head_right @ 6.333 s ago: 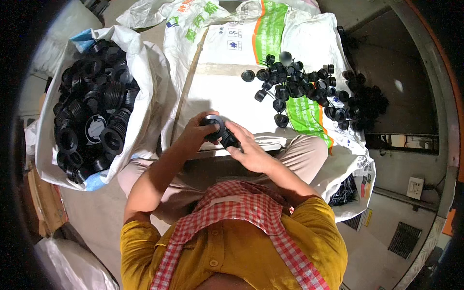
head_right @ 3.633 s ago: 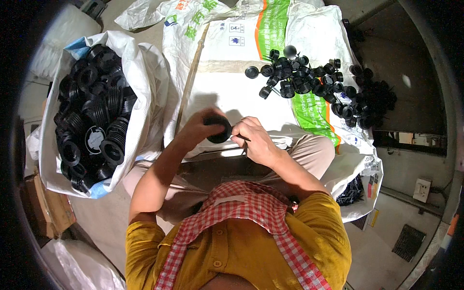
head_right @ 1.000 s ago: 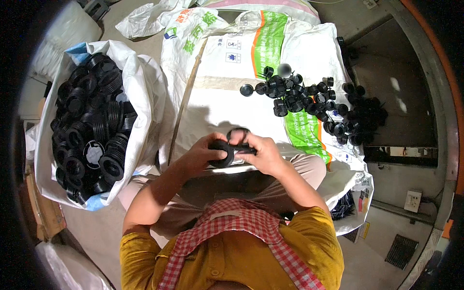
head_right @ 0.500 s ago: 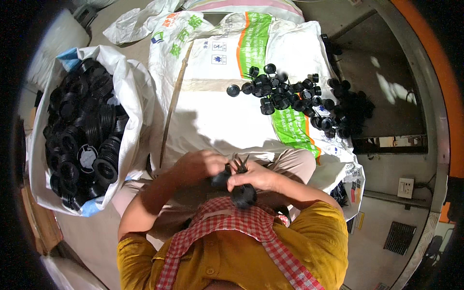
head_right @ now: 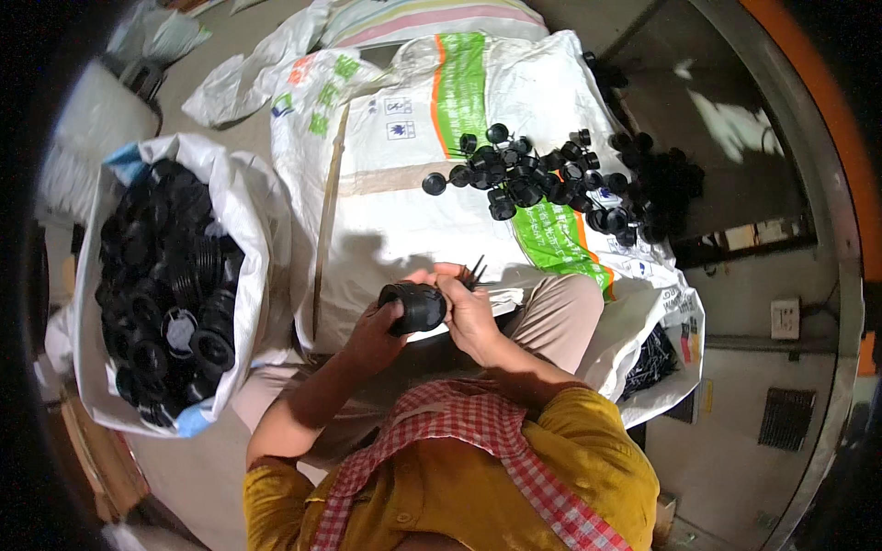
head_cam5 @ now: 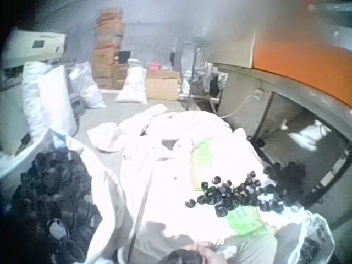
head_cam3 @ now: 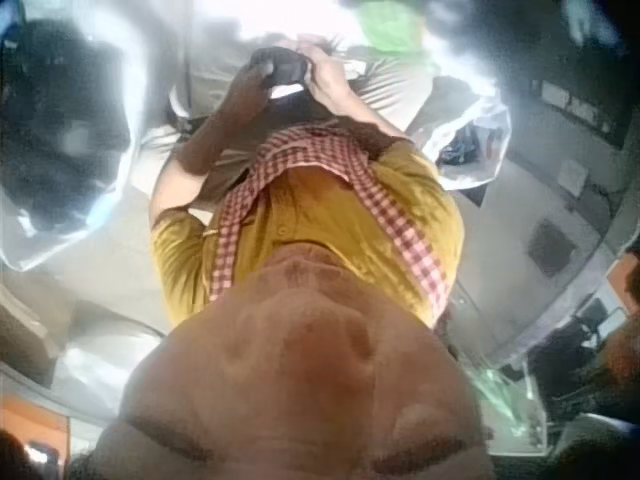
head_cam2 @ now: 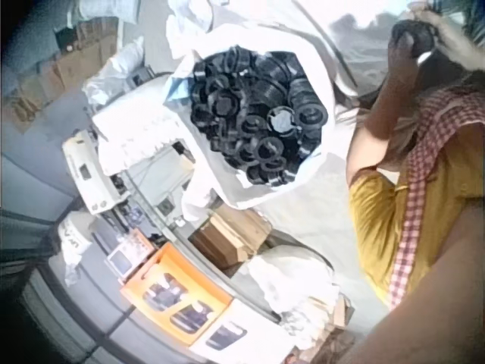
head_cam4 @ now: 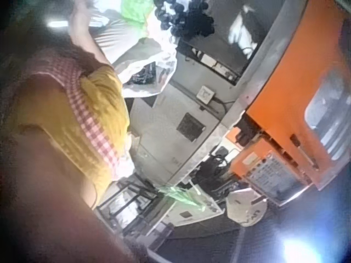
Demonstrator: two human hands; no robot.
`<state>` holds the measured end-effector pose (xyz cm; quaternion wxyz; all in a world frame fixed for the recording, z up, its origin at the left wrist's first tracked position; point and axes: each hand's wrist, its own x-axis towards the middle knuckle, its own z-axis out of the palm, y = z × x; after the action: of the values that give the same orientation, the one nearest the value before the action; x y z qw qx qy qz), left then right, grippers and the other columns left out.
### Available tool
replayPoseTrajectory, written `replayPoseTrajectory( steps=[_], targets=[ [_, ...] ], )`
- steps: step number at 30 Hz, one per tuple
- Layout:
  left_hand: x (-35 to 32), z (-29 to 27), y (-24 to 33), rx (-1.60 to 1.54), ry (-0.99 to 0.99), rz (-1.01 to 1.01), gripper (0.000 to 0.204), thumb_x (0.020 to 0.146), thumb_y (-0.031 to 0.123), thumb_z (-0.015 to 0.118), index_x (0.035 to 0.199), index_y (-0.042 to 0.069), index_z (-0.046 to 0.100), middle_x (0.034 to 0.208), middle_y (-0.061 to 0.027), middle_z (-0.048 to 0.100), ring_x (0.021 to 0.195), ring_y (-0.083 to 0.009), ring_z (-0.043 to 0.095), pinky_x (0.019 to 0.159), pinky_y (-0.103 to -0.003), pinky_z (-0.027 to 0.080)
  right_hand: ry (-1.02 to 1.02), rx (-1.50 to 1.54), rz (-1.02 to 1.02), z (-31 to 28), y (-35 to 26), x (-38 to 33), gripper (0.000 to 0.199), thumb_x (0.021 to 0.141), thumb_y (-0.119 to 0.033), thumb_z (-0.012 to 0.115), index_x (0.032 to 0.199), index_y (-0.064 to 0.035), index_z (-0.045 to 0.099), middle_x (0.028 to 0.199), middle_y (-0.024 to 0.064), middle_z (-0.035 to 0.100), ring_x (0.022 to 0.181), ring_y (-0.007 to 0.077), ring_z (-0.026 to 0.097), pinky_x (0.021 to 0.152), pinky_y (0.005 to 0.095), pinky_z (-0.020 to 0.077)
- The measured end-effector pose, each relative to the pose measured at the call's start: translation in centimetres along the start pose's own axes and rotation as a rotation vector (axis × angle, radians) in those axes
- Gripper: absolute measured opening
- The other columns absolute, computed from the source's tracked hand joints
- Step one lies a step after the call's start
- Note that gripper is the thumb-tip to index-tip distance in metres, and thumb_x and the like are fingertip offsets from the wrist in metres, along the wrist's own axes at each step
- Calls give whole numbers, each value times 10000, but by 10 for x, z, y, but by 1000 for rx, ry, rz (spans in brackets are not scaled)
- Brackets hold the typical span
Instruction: The person sits on the floor and repeatedly picks up black plastic caps and threaded bases, then screws them together by hand. The assembled units are placed on a white sack beside the person.
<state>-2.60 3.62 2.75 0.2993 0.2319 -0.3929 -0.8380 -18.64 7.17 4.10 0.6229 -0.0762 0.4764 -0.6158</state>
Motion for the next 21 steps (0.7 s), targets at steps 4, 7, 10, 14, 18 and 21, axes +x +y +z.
replayPoseTrajectory(
  steps=[4, 7, 10, 14, 18, 21],
  targets=[
    [-2, -7, 7, -270, 65, -231, 560, 794, 27, 601, 1323, 67, 420, 1188, -102, 527, 1088, -220, 533, 913, -318, 477, -106, -611, -362, -6, 13, 12, 184, 920, -61, 534, 1083, 7, 582, 939, 69, 648, 788, 93, 596, 742, 220, 477],
    [0, -7, 0, 677, -12, 104, 624, 730, 50, 628, 1319, 87, 424, 1138, -168, 516, 1031, -327, 534, 857, -388, 473, -252, -636, -437, -14, 8, 15, 201, 941, -55, 507, 1114, 9, 586, 896, 43, 645, 862, 105, 610, 759, 233, 473],
    [-3, 9, 4, 1507, -58, 364, 668, 650, 67, 664, 1287, 104, 464, 1003, -192, 499, 967, -392, 512, 830, -430, 448, -199, -875, -558, -22, 8, 11, 270, 828, 102, 510, 1048, -10, 617, 943, 99, 672, 915, 184, 647, 799, 269, 493],
    [-14, 19, 16, 1665, -59, 603, 620, 629, 105, 684, 1228, 103, 524, 984, -181, 500, 925, -365, 514, 760, -432, 452, 226, -1375, -782, -76, -21, 25, 280, 744, 53, 589, 1010, -12, 645, 949, 164, 668, 914, 270, 649, 794, 329, 513],
    [-46, 31, 108, 1844, 475, 1024, 491, 633, 133, 715, 1107, 59, 610, 987, -154, 562, 906, -320, 542, 744, -411, 451, 583, -1685, -835, -163, -105, -15, 282, 739, -6, 616, 1008, -79, 660, 965, 164, 671, 884, 316, 655, 764, 354, 512],
    [-74, 24, 187, 1842, 1220, 1437, 463, 696, 79, 747, 1136, 28, 614, 1087, -111, 627, 962, -298, 580, 867, -388, 443, 825, -1619, -615, -229, -167, -67, 224, 780, -112, 633, 998, -62, 653, 917, 171, 671, 847, 339, 650, 744, 404, 505]
  ],
)
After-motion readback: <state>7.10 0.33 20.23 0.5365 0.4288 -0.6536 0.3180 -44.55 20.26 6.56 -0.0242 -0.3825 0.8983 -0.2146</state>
